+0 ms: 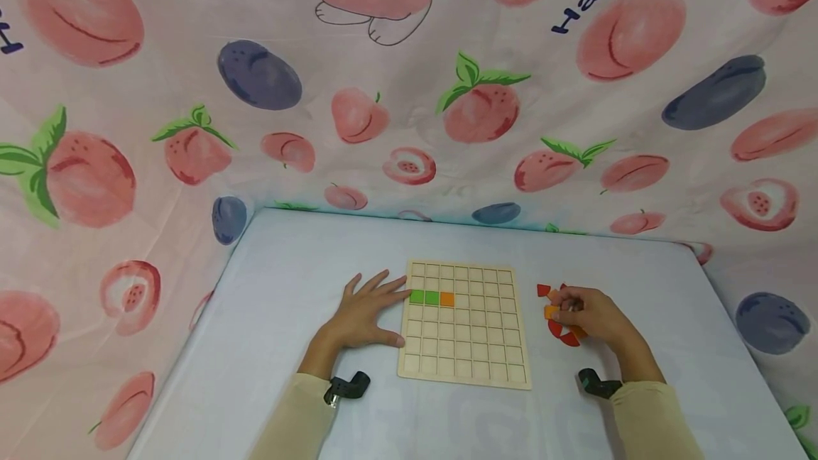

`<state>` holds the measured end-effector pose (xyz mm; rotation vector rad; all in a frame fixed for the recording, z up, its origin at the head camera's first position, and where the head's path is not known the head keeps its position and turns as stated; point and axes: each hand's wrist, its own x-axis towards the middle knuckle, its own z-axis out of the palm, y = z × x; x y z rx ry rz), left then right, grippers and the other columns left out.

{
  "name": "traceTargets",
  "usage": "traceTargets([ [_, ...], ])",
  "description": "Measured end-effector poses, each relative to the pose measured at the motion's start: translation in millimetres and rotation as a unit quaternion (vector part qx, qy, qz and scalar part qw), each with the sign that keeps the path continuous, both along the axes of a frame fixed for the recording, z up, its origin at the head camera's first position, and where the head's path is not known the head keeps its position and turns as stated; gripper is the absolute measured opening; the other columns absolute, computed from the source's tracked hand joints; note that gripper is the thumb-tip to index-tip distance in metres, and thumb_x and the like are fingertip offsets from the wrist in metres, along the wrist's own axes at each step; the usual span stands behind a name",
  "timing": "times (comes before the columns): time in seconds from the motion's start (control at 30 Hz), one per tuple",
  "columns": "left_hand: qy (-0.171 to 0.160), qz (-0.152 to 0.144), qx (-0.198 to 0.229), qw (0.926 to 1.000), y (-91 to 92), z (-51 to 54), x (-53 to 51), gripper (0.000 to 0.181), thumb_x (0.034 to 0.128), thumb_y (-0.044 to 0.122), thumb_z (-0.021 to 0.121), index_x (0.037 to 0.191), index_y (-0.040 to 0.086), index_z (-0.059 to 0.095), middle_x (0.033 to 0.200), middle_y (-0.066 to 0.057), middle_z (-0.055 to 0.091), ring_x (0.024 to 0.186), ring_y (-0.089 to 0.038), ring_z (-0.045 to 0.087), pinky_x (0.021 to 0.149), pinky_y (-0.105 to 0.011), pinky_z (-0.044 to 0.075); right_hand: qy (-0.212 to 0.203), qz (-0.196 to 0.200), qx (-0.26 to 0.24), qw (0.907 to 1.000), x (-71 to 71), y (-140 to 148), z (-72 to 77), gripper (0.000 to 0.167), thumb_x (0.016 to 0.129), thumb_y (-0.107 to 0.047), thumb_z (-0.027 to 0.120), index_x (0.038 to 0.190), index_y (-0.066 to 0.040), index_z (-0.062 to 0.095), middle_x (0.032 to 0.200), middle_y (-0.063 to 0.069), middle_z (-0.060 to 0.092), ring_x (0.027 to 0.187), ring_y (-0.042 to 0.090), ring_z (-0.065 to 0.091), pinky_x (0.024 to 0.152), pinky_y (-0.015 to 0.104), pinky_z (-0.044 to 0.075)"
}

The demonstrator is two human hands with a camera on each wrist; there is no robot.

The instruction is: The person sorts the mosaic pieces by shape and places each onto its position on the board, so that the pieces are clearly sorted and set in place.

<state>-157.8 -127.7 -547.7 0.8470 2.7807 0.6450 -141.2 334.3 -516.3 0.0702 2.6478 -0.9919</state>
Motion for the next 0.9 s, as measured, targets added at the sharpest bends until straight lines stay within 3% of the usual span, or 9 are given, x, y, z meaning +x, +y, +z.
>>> traceTargets([
  [0.23, -0.002, 0.002, -0.001, 1.0, 0.3, 0.6, 0.4, 0.097, 0.0716, 0.071, 0.079, 0.155, 0.036, 0.044, 0.167, 0.015, 0.03, 0.16, -0.022, 0.013, 0.125, -0.062, 0.0, 0.013, 0.013, -0.005, 0.9998, 4.9, 3.1, 7.0, 0.029, 0.089, -0.026, 0.08, 0.108, -0.008, 0.067, 0.095, 0.006, 0.063, 0.088, 0.022, 0.055, 0.065, 0.026, 0.05],
  [0.47, 0.0, 0.0, -0.001, 1.0, -0.3, 0.5, -0.6, 0.096, 0.0721, 0.07, 0.079, 0.154, 0.035, 0.045, 0.167, 0.014, 0.031, 0.16, -0.023, 0.014, 0.124, -0.063, 0.001, 0.038, -0.01, 0.013, 0.9991, 5.8, -2.2, 11.2, 0.025, 0.091, -0.028, 0.077, 0.108, -0.011, 0.07, 0.1, 0.006, 0.069, 0.091, 0.023, 0.059, 0.068, 0.026, 0.055],
  [0.77, 0.003, 0.0, -0.001, 1.0, -0.3, 0.4, 0.2, 0.096, 0.0717, 0.072, 0.078, 0.154, 0.036, 0.045, 0.167, 0.015, 0.031, 0.16, -0.022, 0.014, 0.124, -0.063, 0.001, 0.038, -0.015, -0.068, 0.9969, 4.5, -25.6, 13.1, 0.023, 0.095, -0.02, 0.073, 0.114, -0.008, 0.068, 0.097, 0.011, 0.072, 0.074, 0.021, 0.064, 0.058, 0.033, 0.057],
  [0.9, 0.005, 0.0, 0.0, 1.0, -0.1, 0.3, -0.1, 0.096, 0.0719, 0.071, 0.078, 0.154, 0.036, 0.045, 0.167, 0.015, 0.03, 0.16, -0.023, 0.014, 0.124, -0.063, 0.001, 0.067, 0.008, -0.057, 0.996, 1.8, -37.0, 7.6, 0.017, 0.094, -0.018, 0.073, 0.109, -0.012, 0.071, 0.099, 0.007, 0.074, 0.08, 0.016, 0.067, 0.065, 0.028, 0.056],
])
